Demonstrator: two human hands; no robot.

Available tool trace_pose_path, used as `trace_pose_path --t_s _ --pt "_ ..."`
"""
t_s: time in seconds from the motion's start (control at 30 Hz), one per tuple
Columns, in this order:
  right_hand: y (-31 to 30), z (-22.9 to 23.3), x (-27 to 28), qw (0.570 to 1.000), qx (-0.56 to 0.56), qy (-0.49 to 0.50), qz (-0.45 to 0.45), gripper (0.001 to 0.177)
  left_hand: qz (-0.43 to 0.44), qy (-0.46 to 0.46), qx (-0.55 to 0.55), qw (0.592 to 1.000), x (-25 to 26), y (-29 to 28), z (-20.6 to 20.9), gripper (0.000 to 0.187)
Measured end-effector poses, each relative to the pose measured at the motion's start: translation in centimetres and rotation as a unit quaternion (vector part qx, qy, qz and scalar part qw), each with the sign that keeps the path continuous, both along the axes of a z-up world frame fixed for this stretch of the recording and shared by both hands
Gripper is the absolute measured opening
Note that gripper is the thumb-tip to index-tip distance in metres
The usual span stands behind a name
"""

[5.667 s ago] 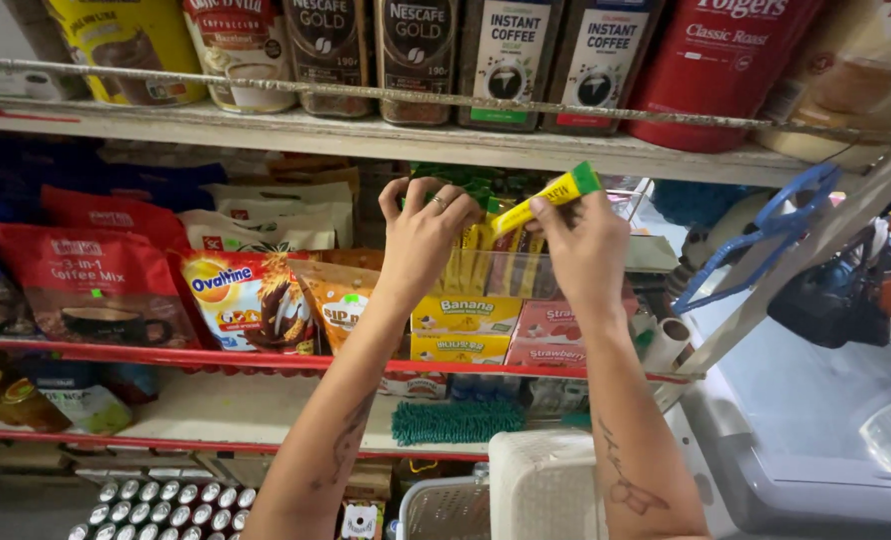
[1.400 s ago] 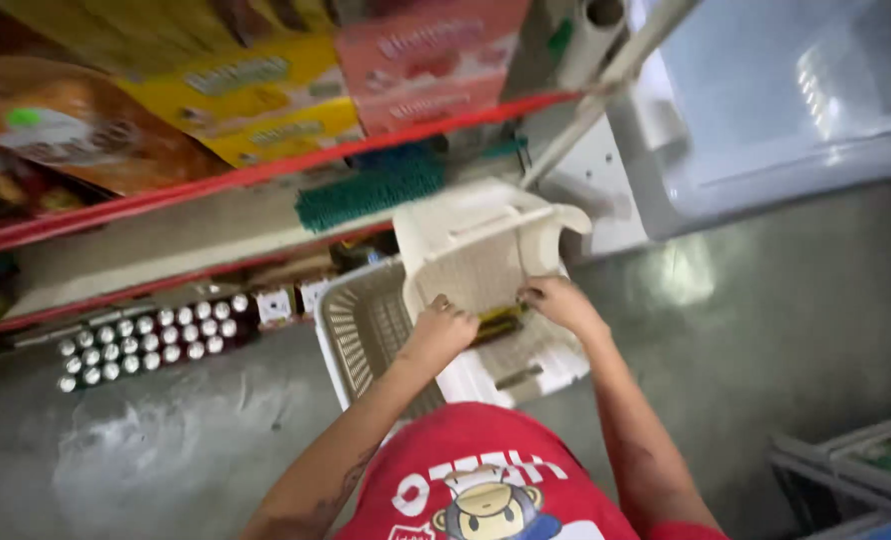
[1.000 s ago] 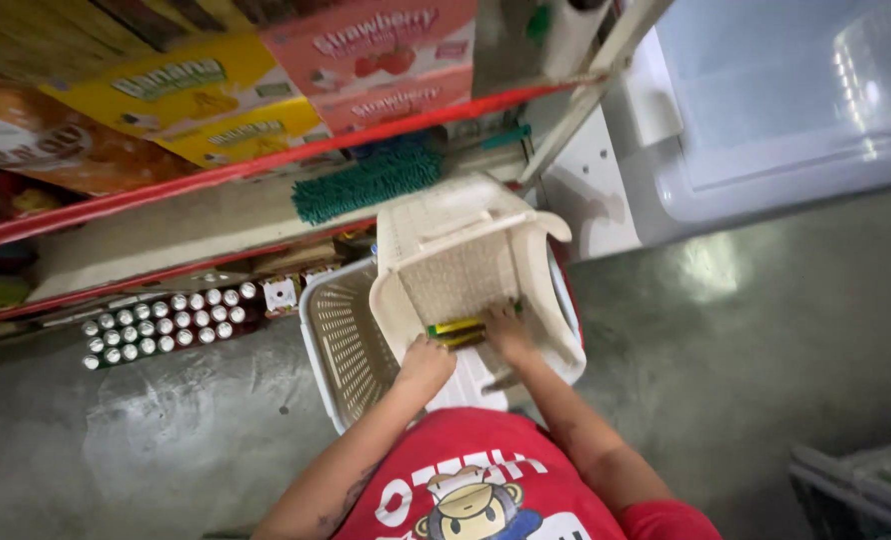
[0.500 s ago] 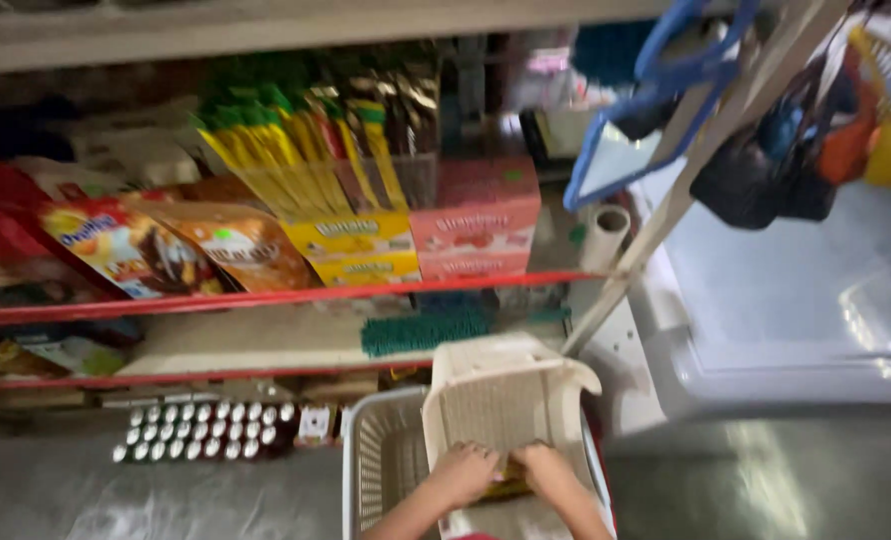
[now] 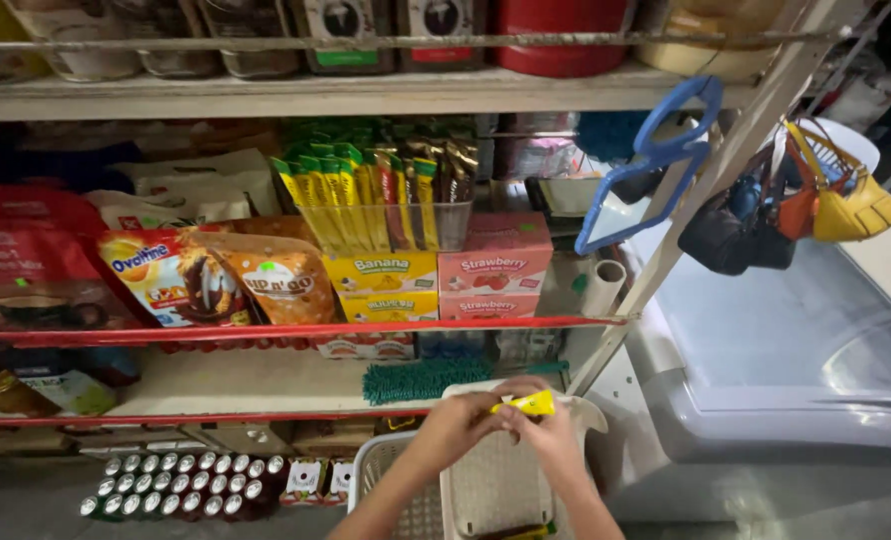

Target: The person is restocking and organizing snack and beverage packets on grocery store shelves.

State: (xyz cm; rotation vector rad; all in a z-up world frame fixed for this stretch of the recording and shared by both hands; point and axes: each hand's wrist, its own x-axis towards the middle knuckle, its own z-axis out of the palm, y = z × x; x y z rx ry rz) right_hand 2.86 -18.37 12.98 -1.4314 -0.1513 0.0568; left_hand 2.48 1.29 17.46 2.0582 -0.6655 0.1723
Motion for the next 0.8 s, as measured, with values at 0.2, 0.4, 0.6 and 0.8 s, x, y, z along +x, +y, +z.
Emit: trace_pose_path --t_s 0.2,0.4,0.6,0.8 --pt "0.8 6.7 2.7 0.996 0.020 -0.082 -0.034 0.026 0.038 -0.017 0.046 0.998 3.4 2.6 3.0 0.028" --pt "2.9 19.8 3.8 0.931 -0.057 -0.335 -0.133 0.008 0.234 -0.373 0.159 0.884 6.5 4.7 15.5 0.030" --pt "7.7 27.2 9.4 0.895 -0.097 -0.402 -0.165 0.026 0.320 -0.484 0.147 0.801 13.4 7.4 21.7 0.028" --pt "9.3 27.3 13.9 0.886 -0.174 -0.403 -0.149 0.024 0.333 -0.461 0.172 0.804 14.4 8.2 22.3 0.017"
